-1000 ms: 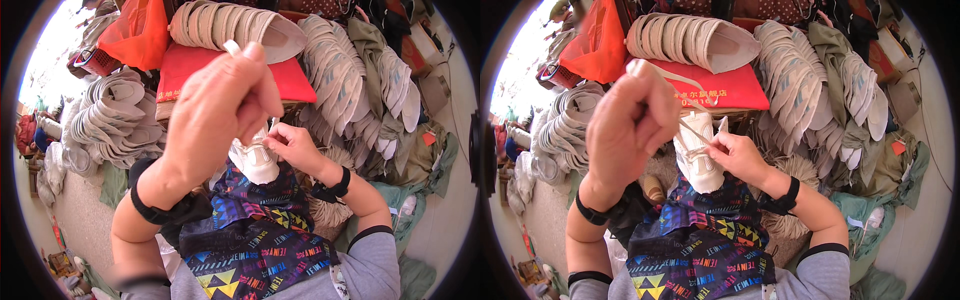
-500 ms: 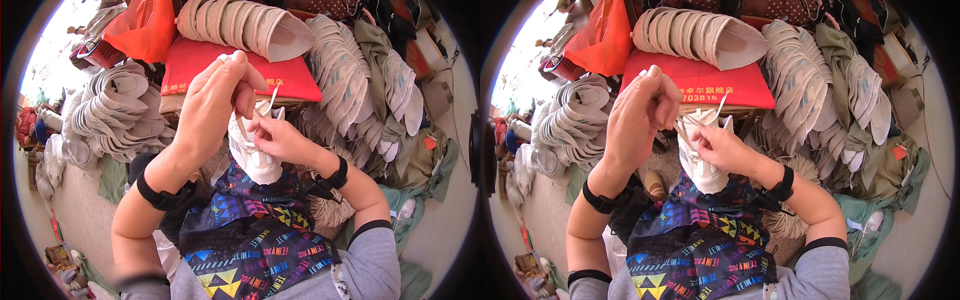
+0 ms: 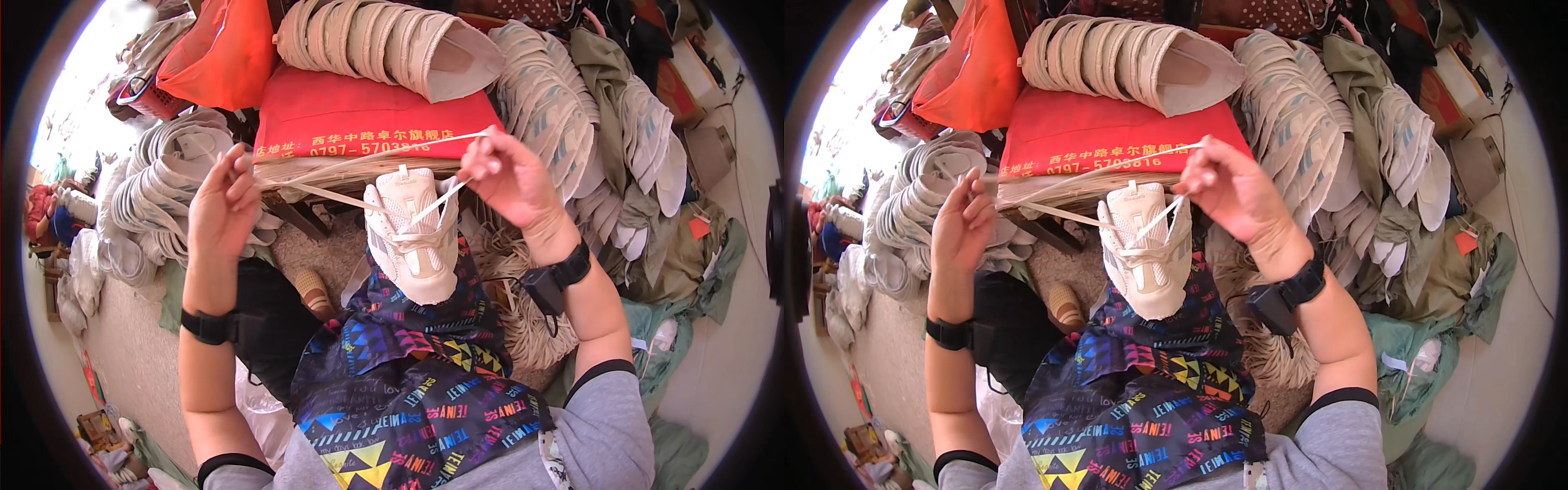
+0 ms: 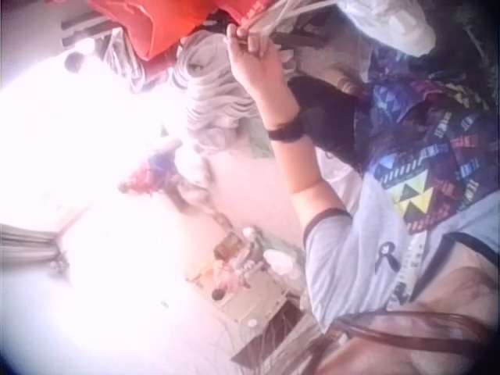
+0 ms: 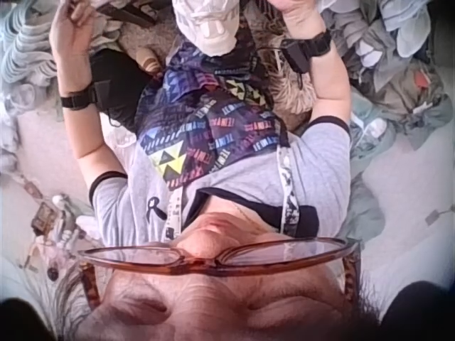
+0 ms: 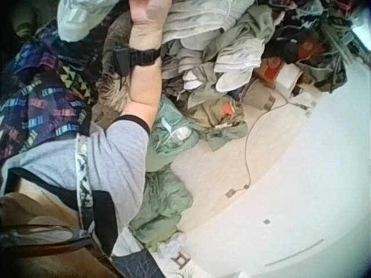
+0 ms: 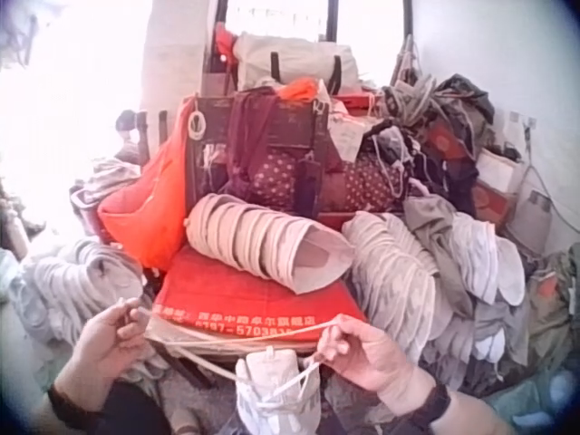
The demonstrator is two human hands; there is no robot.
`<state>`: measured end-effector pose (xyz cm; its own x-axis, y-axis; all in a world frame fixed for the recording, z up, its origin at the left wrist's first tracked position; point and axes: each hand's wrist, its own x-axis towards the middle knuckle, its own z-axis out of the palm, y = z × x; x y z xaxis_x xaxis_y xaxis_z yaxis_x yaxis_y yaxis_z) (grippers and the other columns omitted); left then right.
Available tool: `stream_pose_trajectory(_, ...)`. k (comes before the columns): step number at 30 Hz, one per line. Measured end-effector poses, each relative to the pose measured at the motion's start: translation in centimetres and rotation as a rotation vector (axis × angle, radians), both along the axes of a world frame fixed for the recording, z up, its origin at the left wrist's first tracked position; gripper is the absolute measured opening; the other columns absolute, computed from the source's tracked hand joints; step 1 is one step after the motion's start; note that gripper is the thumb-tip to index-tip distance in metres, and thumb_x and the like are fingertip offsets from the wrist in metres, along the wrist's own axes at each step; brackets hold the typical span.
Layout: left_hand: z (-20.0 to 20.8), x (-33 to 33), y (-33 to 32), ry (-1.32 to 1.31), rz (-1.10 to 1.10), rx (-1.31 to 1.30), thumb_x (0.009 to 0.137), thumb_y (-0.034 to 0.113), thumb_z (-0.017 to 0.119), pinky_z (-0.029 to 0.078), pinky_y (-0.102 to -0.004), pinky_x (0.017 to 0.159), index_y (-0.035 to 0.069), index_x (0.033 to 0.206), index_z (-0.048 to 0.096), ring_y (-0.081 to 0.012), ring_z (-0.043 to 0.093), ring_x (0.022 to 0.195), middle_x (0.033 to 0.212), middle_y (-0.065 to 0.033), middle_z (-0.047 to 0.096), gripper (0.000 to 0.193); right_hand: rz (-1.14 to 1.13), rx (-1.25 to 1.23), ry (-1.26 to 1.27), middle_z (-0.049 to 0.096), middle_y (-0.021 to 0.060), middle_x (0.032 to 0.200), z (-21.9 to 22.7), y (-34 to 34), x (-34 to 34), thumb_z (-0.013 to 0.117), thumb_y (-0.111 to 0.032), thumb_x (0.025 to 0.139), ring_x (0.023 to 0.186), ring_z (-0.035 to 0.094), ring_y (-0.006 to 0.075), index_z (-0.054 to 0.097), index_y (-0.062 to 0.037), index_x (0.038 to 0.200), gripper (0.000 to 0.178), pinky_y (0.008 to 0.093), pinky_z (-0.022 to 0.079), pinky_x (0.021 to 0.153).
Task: The person laces a shoe by hand, pulling the laces through the eyelets and tightening them. They then pick up another shoe from a plastic bag and thread a lace through its eyelets.
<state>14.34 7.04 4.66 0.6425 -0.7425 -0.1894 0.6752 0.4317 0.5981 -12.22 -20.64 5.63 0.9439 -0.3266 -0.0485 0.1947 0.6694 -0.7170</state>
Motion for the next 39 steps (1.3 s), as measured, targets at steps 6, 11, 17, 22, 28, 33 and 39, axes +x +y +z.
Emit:
stream_pose_trajectory(6,-4.3,4.1,6.1,0.018,0.062,0.189,0.103,0.014,0.045,0.031,-0.0213,0.05,0.001,0.111,0.056,-0.0059,0.036,0.054,0.087,-0.0046,0.06,0.019,-0.127,0.094,0.074,0.041,-0.0042,0.059,-1.3,-3.4,-2.9,0.057,-0.016,0.094,0.059,0.046,0.0115,0.052,-0.0095,0.074,0.021,0.0293,0.044,0.067)
stream_pose_trajectory(11,-6.3,8.0,10.1,0.18,0.109,0.123,0.102,0.015,0.046,0.033,-0.0234,0.052,0.003,0.108,0.057,-0.0079,0.038,0.054,0.088,-0.0059,0.061,0.017,-0.194,0.27,0.052,0.038,-0.0041,0.059,-1.6,-6.7,-6.5,0.055,-0.014,0.095,0.054,0.039,0.0097,0.048,-0.0082,0.076,0.021,0.0263,0.038,0.06)
stream_pose_trajectory(17,-9.4,21.4,20.2,0.007,0.221,0.007,0.101,0.012,0.044,0.035,-0.0256,0.057,0.0,0.104,0.055,-0.0109,0.042,0.065,0.082,-0.0036,0.053,0.017,-0.591,0.183,0.165,0.038,-0.0033,0.063,3.2,-17.6,-17.4,0.048,0.0,0.094,0.051,0.038,0.0097,0.052,0.0027,0.116,0.022,0.0236,0.036,0.053)
stream_pose_trajectory(22,-5.2,28.1,33.5,-0.21,0.677,0.115,0.103,0.011,0.042,0.036,-0.0253,0.058,-0.002,0.117,0.054,-0.01,0.042,0.065,0.082,-0.0011,0.051,0.022,-1.021,0.047,0.291,0.037,-0.003,0.064,4.0,-27.5,-30.6,0.044,0.008,0.089,0.048,0.033,0.0083,0.05,0.0025,0.121,0.033,0.0231,0.029,0.043)
stream_pose_trajectory(28,-4.5,9.2,11.8,-0.499,0.516,0.645,0.099,0.014,0.052,0.033,-0.0156,0.049,-0.003,0.128,0.05,-0.0015,0.04,0.058,0.078,0.003,0.053,0.034,-1.183,-0.485,0.741,0.041,-0.0069,0.068,0.9,-18.3,-26.0,0.055,-0.01,0.09,0.048,0.031,0.0038,0.066,-0.0029,0.104,0.019,0.0205,0.024,0.041)
stream_pose_trajectory(33,-4.5,-5.5,0.4,-0.728,-0.02,0.678,0.103,0.03,0.047,0.034,-0.0198,0.05,0.007,0.109,0.06,-0.0051,0.045,0.056,0.078,-0.0004,0.06,0.027,-0.433,-0.74,0.738,0.062,-0.0034,0.083,-2.8,-3.4,-9.8,0.059,-0.019,0.093,0.068,0.05,0.0038,0.069,-0.0089,0.104,0.018,0.0176,0.038,0.06)
stream_pose_trajectory(39,-8.9,-12.6,-4.9,-0.897,-0.22,0.428,0.105,0.025,0.043,0.044,-0.022,0.059,0.005,0.102,0.058,-0.0065,0.052,0.061,0.076,0.0,0.059,0.025,-0.1,-0.924,0.643,0.063,0.0015,0.068,-6.6,3.9,-3.8,0.061,-0.017,0.09,0.064,0.057,0.0074,0.068,-0.0019,0.086,0.017,0.0267,0.047,0.058)
